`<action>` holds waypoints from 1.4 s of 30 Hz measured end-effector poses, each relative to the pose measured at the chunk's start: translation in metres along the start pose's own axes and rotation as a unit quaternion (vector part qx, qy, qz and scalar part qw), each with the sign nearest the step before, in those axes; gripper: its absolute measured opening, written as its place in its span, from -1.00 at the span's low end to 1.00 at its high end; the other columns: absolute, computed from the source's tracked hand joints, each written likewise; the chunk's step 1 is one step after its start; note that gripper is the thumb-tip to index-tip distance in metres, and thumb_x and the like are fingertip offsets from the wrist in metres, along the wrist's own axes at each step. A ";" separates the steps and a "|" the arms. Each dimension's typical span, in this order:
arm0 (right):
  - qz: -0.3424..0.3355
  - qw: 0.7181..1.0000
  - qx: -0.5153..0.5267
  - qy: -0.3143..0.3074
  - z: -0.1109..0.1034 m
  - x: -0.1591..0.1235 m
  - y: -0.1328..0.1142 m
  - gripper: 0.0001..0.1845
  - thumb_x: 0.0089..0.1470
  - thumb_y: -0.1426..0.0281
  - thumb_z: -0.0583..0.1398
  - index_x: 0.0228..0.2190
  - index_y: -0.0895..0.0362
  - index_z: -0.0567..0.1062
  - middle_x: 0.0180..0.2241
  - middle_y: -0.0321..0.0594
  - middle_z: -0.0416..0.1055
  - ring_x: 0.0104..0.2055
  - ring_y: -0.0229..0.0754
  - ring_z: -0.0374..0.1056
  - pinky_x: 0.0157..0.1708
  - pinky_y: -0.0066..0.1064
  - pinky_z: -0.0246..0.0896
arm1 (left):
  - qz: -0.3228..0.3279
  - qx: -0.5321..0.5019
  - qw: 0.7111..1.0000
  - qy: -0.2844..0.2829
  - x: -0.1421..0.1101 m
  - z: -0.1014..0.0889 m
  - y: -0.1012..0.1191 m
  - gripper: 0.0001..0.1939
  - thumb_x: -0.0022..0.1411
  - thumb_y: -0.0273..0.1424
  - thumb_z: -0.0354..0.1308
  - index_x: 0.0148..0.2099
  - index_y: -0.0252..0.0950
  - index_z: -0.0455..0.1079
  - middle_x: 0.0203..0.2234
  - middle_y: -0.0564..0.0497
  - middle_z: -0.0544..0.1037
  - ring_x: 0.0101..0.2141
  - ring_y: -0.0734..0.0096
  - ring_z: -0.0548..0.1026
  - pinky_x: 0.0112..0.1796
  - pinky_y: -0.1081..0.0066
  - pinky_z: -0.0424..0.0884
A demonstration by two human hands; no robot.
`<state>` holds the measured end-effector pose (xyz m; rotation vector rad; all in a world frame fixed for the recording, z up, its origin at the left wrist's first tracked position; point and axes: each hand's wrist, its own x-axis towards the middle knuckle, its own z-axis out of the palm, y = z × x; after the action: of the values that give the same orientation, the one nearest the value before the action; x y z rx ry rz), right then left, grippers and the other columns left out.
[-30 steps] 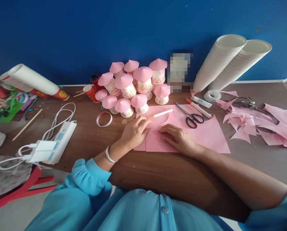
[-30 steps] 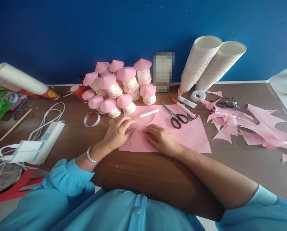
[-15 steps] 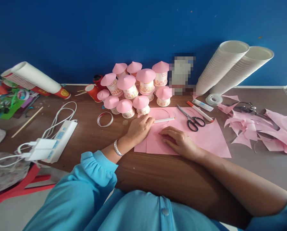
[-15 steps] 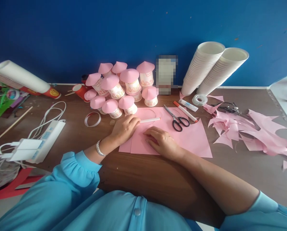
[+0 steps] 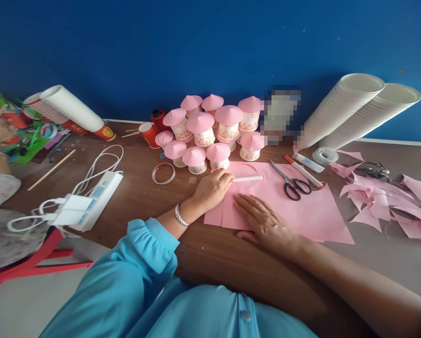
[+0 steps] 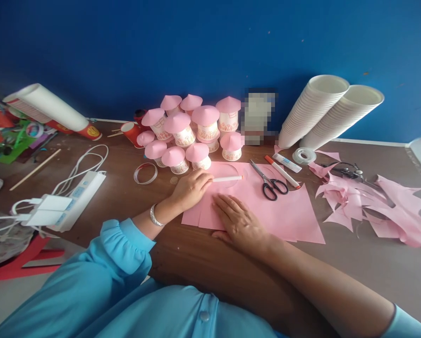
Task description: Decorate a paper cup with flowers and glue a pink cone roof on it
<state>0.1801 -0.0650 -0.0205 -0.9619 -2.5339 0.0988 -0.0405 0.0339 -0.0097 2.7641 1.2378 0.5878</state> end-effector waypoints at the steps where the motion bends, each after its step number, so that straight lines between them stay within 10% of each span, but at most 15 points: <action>1: -0.006 1.000 -0.013 -0.005 0.001 -0.002 -0.001 -0.23 0.27 0.13 0.24 0.29 0.38 0.26 0.31 0.27 0.26 0.34 0.26 0.25 0.25 0.16 0.33 | 0.001 -0.002 1.000 0.000 0.000 0.000 0.000 -0.82 0.48 -0.43 0.00 -0.04 -0.28 0.43 -0.15 -0.08 0.56 -0.15 0.28 0.56 -0.15 0.33 0.47; 13: -0.028 0.996 -0.084 -0.006 -0.015 -0.005 -0.020 -0.56 0.26 0.59 0.10 0.15 0.35 0.44 0.10 0.28 0.49 0.20 0.18 0.44 0.04 -0.07 0.48 | -0.012 -0.020 1.000 0.008 0.001 0.004 -0.003 -0.81 0.49 -0.40 0.00 -0.03 -0.28 0.43 -0.15 -0.09 0.56 -0.15 0.30 0.57 -0.14 0.34 0.48; 20: 0.016 0.981 -0.156 -0.114 -0.028 -0.002 -0.039 -0.58 0.10 0.73 0.03 -0.18 0.23 0.59 -0.13 0.17 0.60 -0.14 0.10 0.54 -0.51 -0.25 0.36 | -0.024 -0.037 0.999 0.007 0.002 0.004 -0.003 -0.84 0.47 -0.41 0.03 -0.05 -0.29 0.44 -0.13 -0.09 0.56 -0.11 0.26 0.58 -0.11 0.34 0.48; 42: -0.053 0.961 -0.257 -0.086 -0.037 -0.010 -0.063 -0.79 0.04 0.66 0.13 -0.32 0.23 0.52 -0.27 0.06 0.55 -0.32 -0.06 0.35 -0.48 -0.30 0.08 | -0.017 -0.017 1.000 -0.001 0.002 0.002 -0.003 -0.86 0.46 -0.41 0.05 -0.06 -0.28 0.43 -0.15 -0.08 0.55 -0.16 0.28 0.58 -0.16 0.34 0.48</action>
<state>0.1637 -0.1223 0.0229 -1.0298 -2.8300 -0.5588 -0.0409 0.0377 -0.0116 2.7089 1.2604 0.5980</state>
